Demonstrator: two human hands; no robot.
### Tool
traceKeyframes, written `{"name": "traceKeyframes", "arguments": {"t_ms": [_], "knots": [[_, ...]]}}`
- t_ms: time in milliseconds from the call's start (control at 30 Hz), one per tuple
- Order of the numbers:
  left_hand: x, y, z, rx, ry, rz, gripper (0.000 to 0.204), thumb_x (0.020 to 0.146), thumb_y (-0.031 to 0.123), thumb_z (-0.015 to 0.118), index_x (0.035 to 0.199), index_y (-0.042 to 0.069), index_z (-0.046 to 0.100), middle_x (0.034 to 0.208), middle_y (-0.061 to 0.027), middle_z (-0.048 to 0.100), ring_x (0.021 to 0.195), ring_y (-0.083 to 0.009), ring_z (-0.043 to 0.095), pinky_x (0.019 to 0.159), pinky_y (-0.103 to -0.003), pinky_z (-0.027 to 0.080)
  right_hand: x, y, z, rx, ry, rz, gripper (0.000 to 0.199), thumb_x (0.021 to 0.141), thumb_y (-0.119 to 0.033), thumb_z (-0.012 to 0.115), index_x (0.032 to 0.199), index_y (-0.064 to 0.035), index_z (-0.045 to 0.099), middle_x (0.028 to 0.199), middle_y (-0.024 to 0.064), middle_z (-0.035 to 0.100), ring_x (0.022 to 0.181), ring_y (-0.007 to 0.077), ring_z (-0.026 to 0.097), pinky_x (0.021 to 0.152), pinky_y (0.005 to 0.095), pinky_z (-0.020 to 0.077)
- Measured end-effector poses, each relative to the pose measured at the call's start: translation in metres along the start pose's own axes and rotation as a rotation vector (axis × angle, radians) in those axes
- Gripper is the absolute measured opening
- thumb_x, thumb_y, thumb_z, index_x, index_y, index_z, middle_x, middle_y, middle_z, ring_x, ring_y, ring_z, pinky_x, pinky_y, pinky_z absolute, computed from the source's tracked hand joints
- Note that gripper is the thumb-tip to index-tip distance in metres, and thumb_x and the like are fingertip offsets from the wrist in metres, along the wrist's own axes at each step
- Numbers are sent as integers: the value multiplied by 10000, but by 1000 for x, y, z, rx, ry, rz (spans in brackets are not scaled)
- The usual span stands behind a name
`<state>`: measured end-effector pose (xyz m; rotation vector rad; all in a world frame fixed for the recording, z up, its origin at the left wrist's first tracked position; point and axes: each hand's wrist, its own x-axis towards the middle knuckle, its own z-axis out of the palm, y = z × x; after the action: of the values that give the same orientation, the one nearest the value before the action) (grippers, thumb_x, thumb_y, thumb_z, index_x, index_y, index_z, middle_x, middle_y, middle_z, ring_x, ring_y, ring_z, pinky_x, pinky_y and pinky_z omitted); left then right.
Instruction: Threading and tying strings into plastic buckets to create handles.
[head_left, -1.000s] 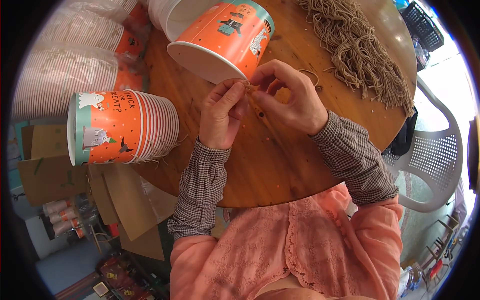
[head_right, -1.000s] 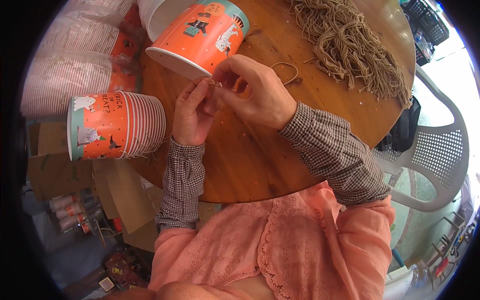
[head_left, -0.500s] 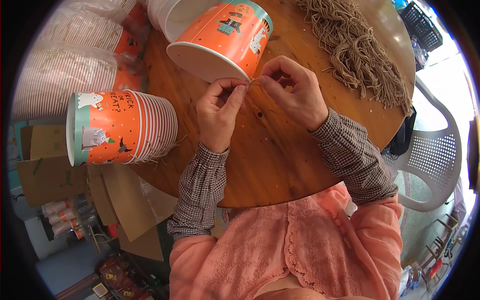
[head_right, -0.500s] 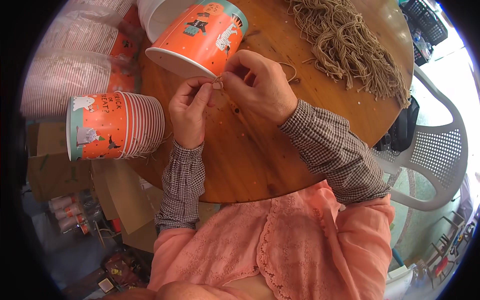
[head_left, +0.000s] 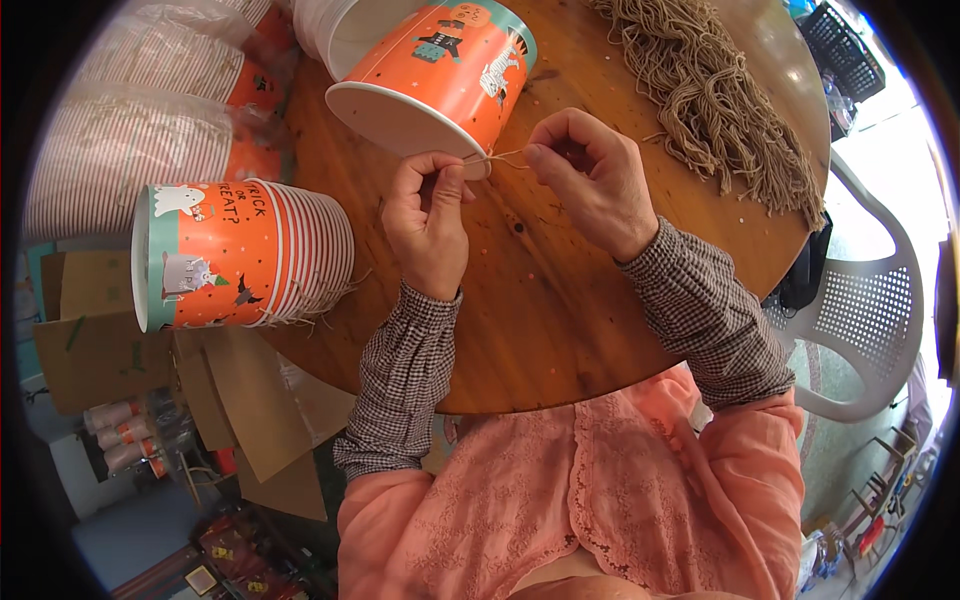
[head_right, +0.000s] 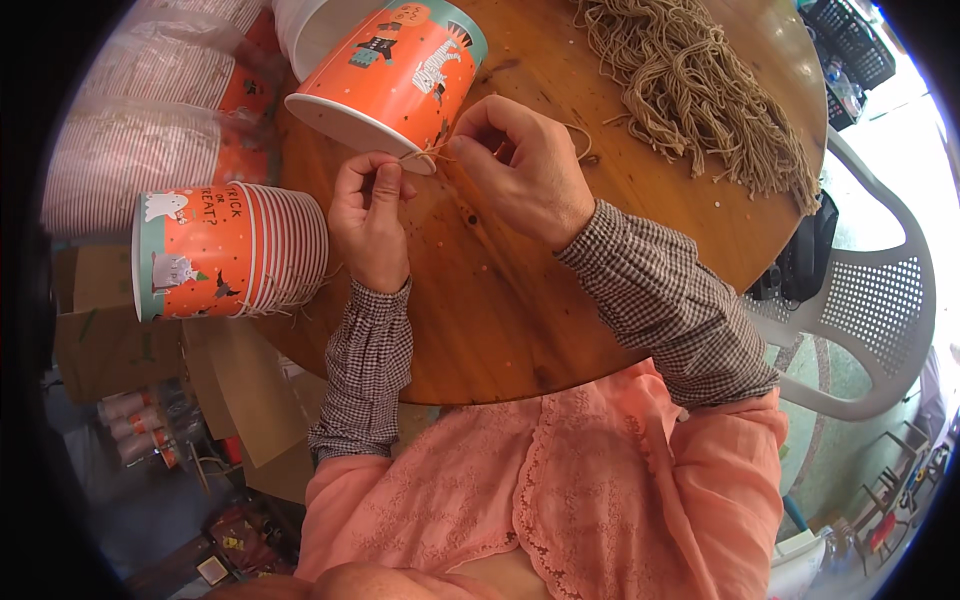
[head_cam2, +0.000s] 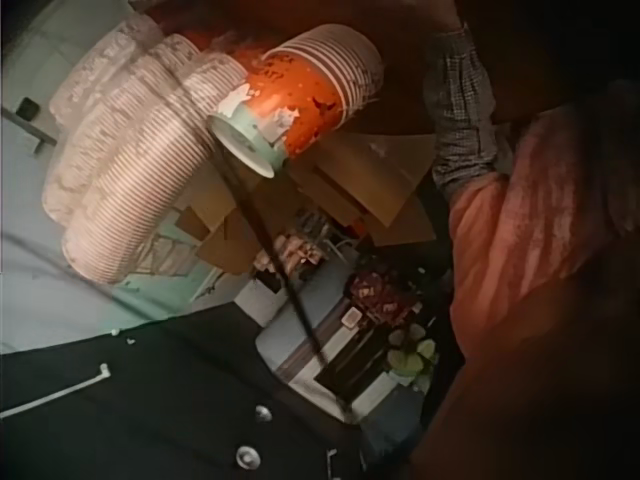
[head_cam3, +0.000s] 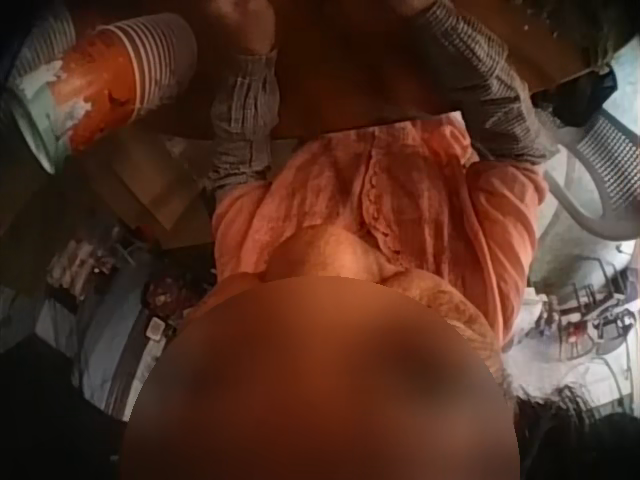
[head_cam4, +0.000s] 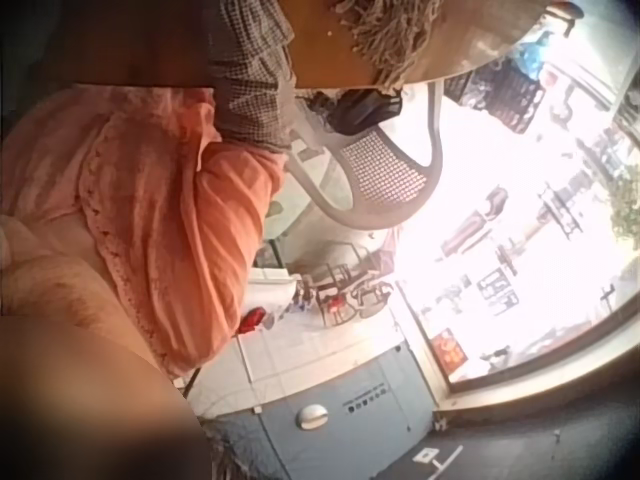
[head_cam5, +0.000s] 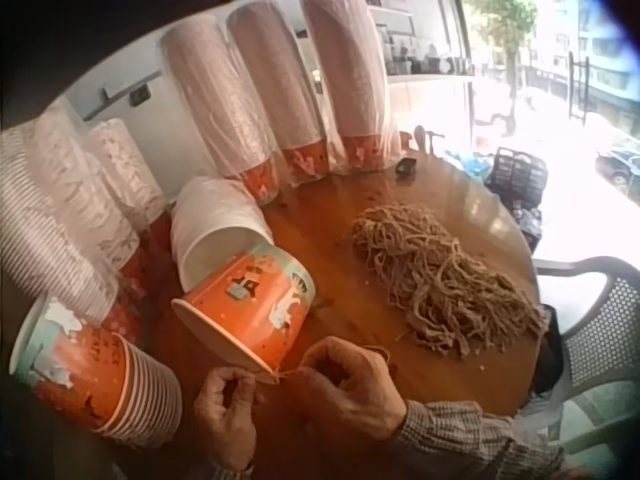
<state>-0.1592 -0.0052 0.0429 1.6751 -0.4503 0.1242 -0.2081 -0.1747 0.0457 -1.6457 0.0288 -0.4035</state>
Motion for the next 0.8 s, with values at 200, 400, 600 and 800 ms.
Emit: {"name": "traceKeyframes", "arguments": {"t_ms": [200, 400, 600, 800], "knots": [[3, -6, -1, 58, 76, 54, 99, 937, 93, 604, 940, -3, 583, 824, -23, 594, 708, -80, 547, 633, -230, 449, 1, -1, 2, 209, -50, 143, 122, 921, -124, 605, 921, -4, 579, 787, -10, 603, 661, 34, 560, 528, 188, 455], [-20, 11, 6, -39, -177, -198, 251, 973, 162, 559, 863, -41, 655, 689, -3, 565, 634, -78, 507, 603, -238, 435, -8, -1, 4, 139, -43, 12, 106, 919, -106, 618, 939, -8, 585, 793, -10, 595, 679, 27, 546, 544, 180, 455], [-19, 2, 0, -43, 68, 79, 115, 964, 73, 535, 984, -1, 620, 910, -17, 566, 755, -70, 502, 684, -224, 436, -15, -1, 7, -36, -62, -212, 80, 930, -79, 586, 958, -8, 561, 925, 11, 603, 715, 39, 565, 546, 187, 462], [-1, 9, 0, 513, 35, 588, 275, 798, 0, 654, 1072, 21, 629, 1008, -71, 586, 902, -195, 544, 791, -305, 460, -14, -14, 7, 273, -134, 234, 121, 966, -106, 514, 1045, -24, 472, 851, 78, 621, 666, 88, 584, 594, 248, 480]]}}
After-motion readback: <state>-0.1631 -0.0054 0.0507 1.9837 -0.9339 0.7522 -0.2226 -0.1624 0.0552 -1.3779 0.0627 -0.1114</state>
